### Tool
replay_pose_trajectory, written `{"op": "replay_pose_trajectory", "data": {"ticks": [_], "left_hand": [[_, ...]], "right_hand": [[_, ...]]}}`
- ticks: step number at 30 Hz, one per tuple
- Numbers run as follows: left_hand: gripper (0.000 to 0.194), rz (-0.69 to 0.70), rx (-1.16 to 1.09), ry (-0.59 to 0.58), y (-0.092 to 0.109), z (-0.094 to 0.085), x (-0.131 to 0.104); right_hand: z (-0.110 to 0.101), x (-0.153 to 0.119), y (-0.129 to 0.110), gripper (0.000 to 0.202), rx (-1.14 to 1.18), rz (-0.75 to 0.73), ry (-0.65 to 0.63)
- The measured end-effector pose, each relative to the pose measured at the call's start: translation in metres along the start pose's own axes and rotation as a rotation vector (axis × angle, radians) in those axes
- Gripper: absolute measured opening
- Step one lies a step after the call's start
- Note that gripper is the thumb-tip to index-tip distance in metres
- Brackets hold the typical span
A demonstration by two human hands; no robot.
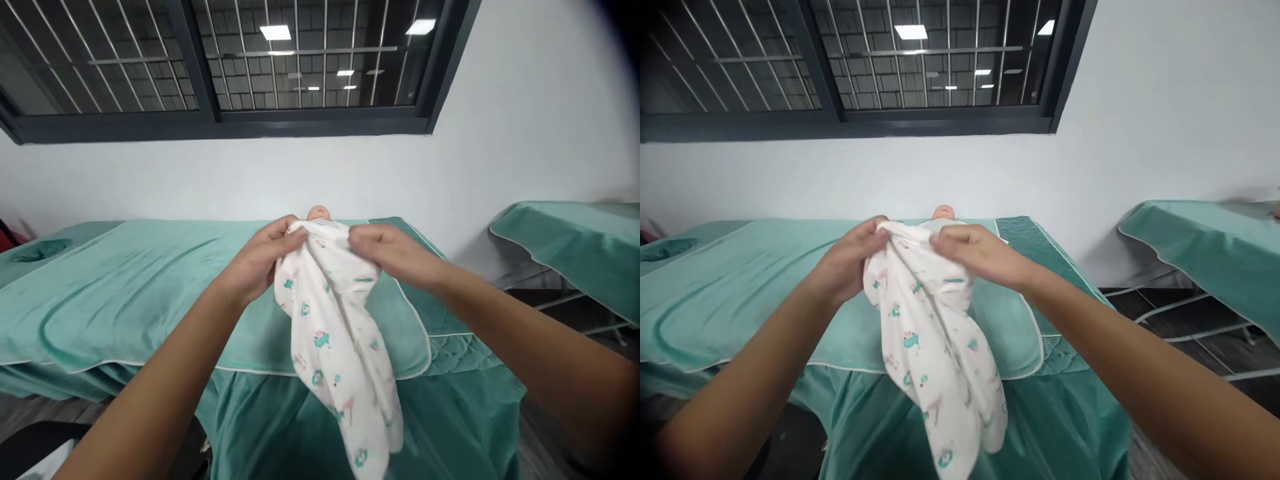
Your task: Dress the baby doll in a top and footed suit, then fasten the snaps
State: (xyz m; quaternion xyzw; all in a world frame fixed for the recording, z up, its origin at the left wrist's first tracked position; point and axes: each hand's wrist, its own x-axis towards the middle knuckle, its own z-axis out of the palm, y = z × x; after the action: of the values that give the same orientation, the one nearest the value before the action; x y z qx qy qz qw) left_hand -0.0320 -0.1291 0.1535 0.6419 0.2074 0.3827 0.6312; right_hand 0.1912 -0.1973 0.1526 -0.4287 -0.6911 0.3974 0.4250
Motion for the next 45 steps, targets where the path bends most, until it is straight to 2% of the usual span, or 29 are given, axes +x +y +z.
{"op": "replay_pose_trajectory", "data": {"ticks": [2, 3, 4, 6, 9, 12, 14, 15, 16, 19, 20, 21, 22, 24, 29, 31, 32, 34, 37, 39, 40, 42, 45], "left_hand": [[0.031, 0.026, -0.048, 0.070, -0.008, 0.000, 0.003], [0.031, 0.013, -0.057, 0.082, -0.013, 0.002, 0.004], [0.031, -0.003, -0.061, 0.090, -0.018, 0.005, 0.005], [0.034, -0.024, -0.067, 0.078, -0.027, 0.013, 0.006], [0.041, -0.087, -0.033, -0.074, -0.032, 0.024, 0.006], [0.038, -0.227, 0.060, -0.256, -0.027, 0.024, 0.002], [0.034, -0.264, 0.104, -0.278, -0.024, 0.019, 0.000], [0.032, -0.242, 0.101, -0.248, -0.024, 0.016, -0.001], [0.032, -0.201, 0.082, -0.196, -0.025, 0.014, -0.001], [0.033, -0.096, -0.019, -0.035, -0.033, 0.012, 0.000], [0.035, -0.094, -0.047, -0.008, -0.037, 0.013, 0.000], [0.037, -0.105, -0.064, 0.002, -0.040, 0.014, 0.001], [0.039, -0.122, -0.073, -0.003, -0.044, 0.015, 0.001], [0.043, -0.172, -0.069, -0.053, -0.049, 0.015, 0.000], [0.049, -0.337, -0.004, -0.308, -0.057, 0.009, -0.007], [0.052, -0.357, -0.038, -0.319, -0.060, 0.006, -0.007], [0.052, -0.340, -0.075, -0.283, -0.061, 0.005, -0.007], [0.048, -0.273, -0.168, -0.159, -0.065, 0.003, -0.004], [0.043, -0.195, -0.264, 0.002, -0.071, 0.002, 0.003], [0.041, -0.208, -0.287, 0.027, -0.074, 0.003, 0.005], [0.042, -0.232, -0.298, 0.026, -0.075, 0.003, 0.006], [0.044, -0.290, -0.314, 0.010, -0.078, 0.003, 0.004], [0.050, -0.364, -0.275, -0.100, -0.080, -0.001, -0.003]], "right_hand": [[-0.004, 0.000, 0.011, 0.046, -0.125, 0.065, -0.193], [-0.004, 0.001, 0.015, 0.045, -0.143, 0.084, -0.232], [-0.003, 0.002, 0.017, 0.045, -0.130, 0.084, -0.213], [0.002, 0.006, 0.017, 0.046, -0.058, 0.038, -0.047], [0.014, 0.011, 0.009, 0.049, 0.019, -0.041, 0.171], [0.018, 0.013, 0.003, 0.050, 0.035, -0.064, 0.220], [0.013, 0.012, 0.004, 0.048, 0.045, -0.056, 0.240], [0.010, 0.010, 0.005, 0.046, 0.035, -0.041, 0.211], [0.006, 0.009, 0.008, 0.043, 0.010, -0.007, 0.128], [-0.001, 0.005, 0.019, 0.035, -0.103, 0.158, -0.322], [-0.001, 0.005, 0.023, 0.035, -0.122, 0.200, -0.420], [0.000, 0.004, 0.027, 0.035, -0.120, 0.220, -0.447], [0.001, 0.004, 0.031, 0.035, -0.094, 0.220, -0.406], [0.004, 0.005, 0.038, 0.033, 0.025, 0.194, -0.226], [0.010, 0.008, 0.051, 0.022, 0.506, 0.117, 0.123], [0.015, 0.007, 0.057, 0.021, 0.656, 0.100, 0.217], [0.018, 0.006, 0.060, 0.023, 0.704, 0.102, 0.246], [0.024, 0.002, 0.066, 0.030, 0.729, 0.130, 0.225], [0.033, -0.005, 0.073, 0.040, 0.573, 0.209, -0.055], [0.037, -0.007, 0.076, 0.039, 0.424, 0.245, -0.218], [0.039, -0.006, 0.078, 0.037, 0.379, 0.249, -0.236], [0.040, -0.002, 0.080, 0.033, 0.398, 0.226, -0.134], [0.036, 0.010, 0.084, 0.029, 0.596, 0.135, 0.155]]}}
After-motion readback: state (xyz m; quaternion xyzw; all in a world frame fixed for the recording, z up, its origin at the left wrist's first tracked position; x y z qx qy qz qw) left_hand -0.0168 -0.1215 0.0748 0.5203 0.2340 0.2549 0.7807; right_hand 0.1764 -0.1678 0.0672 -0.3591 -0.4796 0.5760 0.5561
